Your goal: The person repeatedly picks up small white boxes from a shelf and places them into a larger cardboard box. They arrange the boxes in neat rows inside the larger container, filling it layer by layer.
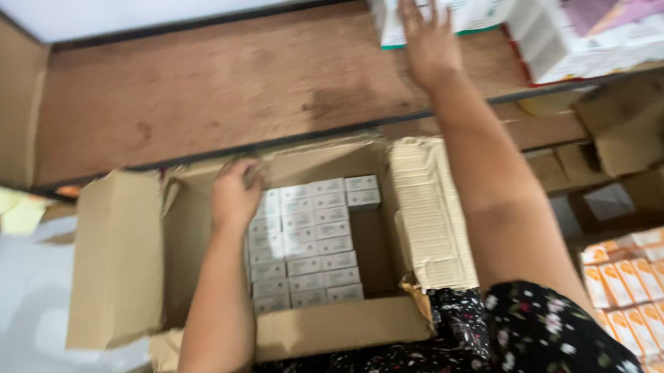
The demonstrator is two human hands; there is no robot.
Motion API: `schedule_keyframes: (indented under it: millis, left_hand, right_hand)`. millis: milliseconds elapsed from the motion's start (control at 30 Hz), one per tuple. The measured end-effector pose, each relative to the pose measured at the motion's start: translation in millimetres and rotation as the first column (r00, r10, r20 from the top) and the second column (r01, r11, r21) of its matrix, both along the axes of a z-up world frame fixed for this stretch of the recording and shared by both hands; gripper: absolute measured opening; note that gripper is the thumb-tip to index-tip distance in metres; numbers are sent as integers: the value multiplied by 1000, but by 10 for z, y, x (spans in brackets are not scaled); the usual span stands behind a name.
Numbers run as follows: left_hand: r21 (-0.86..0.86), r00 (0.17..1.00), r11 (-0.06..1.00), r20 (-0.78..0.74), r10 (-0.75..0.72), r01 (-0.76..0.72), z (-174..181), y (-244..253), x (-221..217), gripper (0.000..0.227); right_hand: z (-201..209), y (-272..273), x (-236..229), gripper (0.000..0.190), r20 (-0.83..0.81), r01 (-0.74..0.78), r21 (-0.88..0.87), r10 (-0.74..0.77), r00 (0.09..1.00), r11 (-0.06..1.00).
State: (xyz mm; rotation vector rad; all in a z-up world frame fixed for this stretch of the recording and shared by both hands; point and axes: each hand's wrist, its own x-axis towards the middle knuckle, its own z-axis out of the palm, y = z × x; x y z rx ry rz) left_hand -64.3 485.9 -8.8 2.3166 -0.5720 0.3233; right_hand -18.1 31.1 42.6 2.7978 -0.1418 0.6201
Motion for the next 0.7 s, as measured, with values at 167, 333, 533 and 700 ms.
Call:
schedule_keyframes:
  millis: [167, 333, 533, 700]
  left_hand:
    - [-32, 991, 999, -136, -2, -2, 61, -33, -13, 26]
    - [-78, 988, 997, -155, -14, 2, 78, 5, -41, 25]
    - [-121, 983, 993, -185, -20, -3, -120, 34, 42, 26]
    - [-114, 995, 992, -75, -60, 51, -295, 148, 60, 26]
  right_hand:
    - [-110, -11, 14, 59, 126, -6, 18, 4, 992, 1000]
    - [159, 192, -182, 34, 237, -68, -26, 73, 969, 997]
    - [660, 985, -928, 55, 127, -146, 393, 104, 986, 908]
    - [930, 1739, -1485, 57, -141, -356, 171, 380, 914, 919]
